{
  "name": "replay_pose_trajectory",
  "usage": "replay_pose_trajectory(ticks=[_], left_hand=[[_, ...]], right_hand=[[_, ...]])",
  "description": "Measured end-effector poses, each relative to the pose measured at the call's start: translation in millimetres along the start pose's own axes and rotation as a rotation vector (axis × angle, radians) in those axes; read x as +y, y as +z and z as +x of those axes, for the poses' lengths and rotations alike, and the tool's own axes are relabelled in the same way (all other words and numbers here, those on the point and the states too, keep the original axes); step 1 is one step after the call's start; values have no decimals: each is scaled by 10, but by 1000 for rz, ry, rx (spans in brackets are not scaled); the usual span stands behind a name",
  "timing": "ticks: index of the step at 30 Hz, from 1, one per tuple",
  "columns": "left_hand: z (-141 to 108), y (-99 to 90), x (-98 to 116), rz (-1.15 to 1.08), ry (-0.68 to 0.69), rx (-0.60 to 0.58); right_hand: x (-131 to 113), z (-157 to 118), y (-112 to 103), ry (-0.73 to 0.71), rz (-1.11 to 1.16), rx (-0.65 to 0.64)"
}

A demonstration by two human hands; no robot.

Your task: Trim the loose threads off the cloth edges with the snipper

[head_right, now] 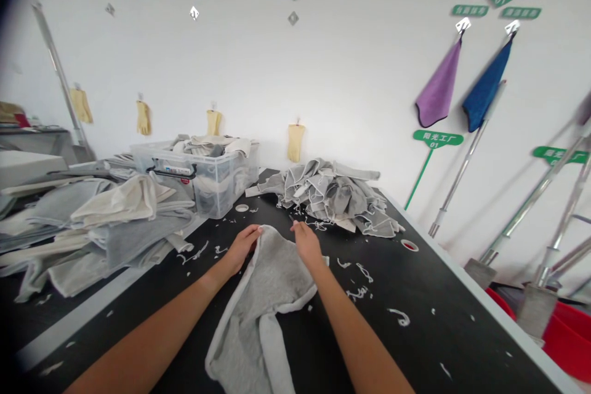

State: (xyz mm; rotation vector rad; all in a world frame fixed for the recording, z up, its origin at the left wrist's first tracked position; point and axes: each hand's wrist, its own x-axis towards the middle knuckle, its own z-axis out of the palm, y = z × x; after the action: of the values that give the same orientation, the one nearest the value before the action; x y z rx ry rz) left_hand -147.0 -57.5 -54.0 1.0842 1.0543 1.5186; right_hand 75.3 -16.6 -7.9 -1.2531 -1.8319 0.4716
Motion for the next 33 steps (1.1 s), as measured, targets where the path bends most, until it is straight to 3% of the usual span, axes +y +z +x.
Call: replay_pose_trajectory(ticks=[4, 7, 12, 21, 28, 33], left_hand=[[25, 9, -20, 25, 16, 22], [36, 21, -19, 34, 25, 35], [15, 56, 17, 76, 116, 68], [-27, 81, 37, 19, 105, 72], [-3, 121, 35, 193, 168, 19], [28, 115, -10, 239, 223, 51]], right_hand=[[-126, -108, 506, -35, 80, 45], [-117, -195, 673, -102, 84, 66], [-133, -294, 642, -149, 57, 81], [-234, -345, 543, -177, 78, 92], [-278, -352, 526, -199, 58, 40], [-291, -361, 536, -196, 23, 5]])
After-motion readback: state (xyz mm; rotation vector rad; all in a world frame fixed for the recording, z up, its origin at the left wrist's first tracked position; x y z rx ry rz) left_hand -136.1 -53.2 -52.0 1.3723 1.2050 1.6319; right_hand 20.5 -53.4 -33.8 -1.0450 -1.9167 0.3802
